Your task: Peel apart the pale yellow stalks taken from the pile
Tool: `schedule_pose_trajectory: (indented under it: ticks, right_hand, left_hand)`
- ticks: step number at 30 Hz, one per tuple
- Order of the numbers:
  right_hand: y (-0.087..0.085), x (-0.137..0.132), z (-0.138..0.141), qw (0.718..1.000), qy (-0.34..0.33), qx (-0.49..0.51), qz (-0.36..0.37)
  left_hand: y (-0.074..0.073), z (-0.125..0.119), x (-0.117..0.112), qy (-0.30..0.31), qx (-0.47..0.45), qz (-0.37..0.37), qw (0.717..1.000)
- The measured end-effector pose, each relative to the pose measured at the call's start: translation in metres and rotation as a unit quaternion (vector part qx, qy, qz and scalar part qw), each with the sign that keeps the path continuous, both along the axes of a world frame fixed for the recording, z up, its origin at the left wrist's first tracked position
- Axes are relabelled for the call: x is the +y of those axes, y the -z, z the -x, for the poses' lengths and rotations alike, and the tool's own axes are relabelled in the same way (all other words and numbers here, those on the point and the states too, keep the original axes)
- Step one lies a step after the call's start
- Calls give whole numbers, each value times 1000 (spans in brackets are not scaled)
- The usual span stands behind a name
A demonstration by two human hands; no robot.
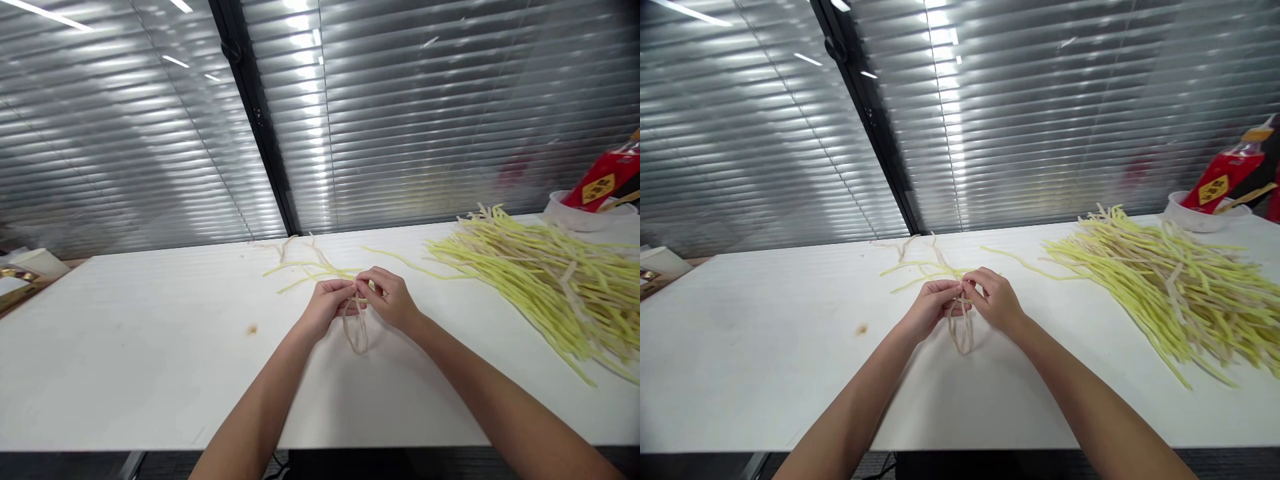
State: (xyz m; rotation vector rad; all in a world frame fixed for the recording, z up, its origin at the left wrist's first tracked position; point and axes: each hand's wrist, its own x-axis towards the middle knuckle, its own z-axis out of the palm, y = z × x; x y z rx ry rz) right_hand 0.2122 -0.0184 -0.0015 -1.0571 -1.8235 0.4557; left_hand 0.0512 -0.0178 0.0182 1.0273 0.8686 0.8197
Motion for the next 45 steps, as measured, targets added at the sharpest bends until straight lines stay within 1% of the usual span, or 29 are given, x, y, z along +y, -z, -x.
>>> schedule_pose_trajectory:
  ticks: [2, 4, 5, 7, 10, 13, 15, 19, 25, 31, 40, 45]
  right_hand:
    - [2, 0, 0, 1000, 3, -21, -16]
    - [4, 0, 1, 999, 17, -37, -26]
    - [4, -1, 2, 998, 29, -42, -28]
    - [5, -3, 3, 997, 57, -50, -24]
    - [5, -8, 5, 993, 73, -86, -29]
    - [6, -10, 8, 986, 68, -136, -71]
    - [9, -10, 10, 980, 72, -161, -95]
    - [15, -7, 12, 973, 93, -183, -106]
    - [20, -4, 12, 963, 83, -221, -132]
    - [23, -3, 14, 960, 90, -224, -143]
    - [22, -2, 14, 954, 68, -233, -176]
    - [21, -3, 15, 954, 48, -237, -178]
  left_hand:
    - [1, -1, 0, -1, 3, 3, 1000]
    - [1, -2, 1, -18, -4, 8, 1000]
    - [2, -2, 2, -37, -12, 11, 999]
    - [2, -3, 4, -94, -40, 13, 995]
    - [4, -3, 8, -187, -92, 15, 978]
    - [6, -2, 12, -256, -136, 27, 957]
    - [7, -2, 14, -280, -160, 38, 946]
    - [7, -3, 15, -301, -189, 47, 934]
    - [6, -5, 15, -319, -211, 56, 922]
    - [4, -5, 15, -342, -227, 49, 911]
    - [4, -3, 14, -342, -232, 28, 910]
    - [6, -1, 14, -338, -230, 28, 912]
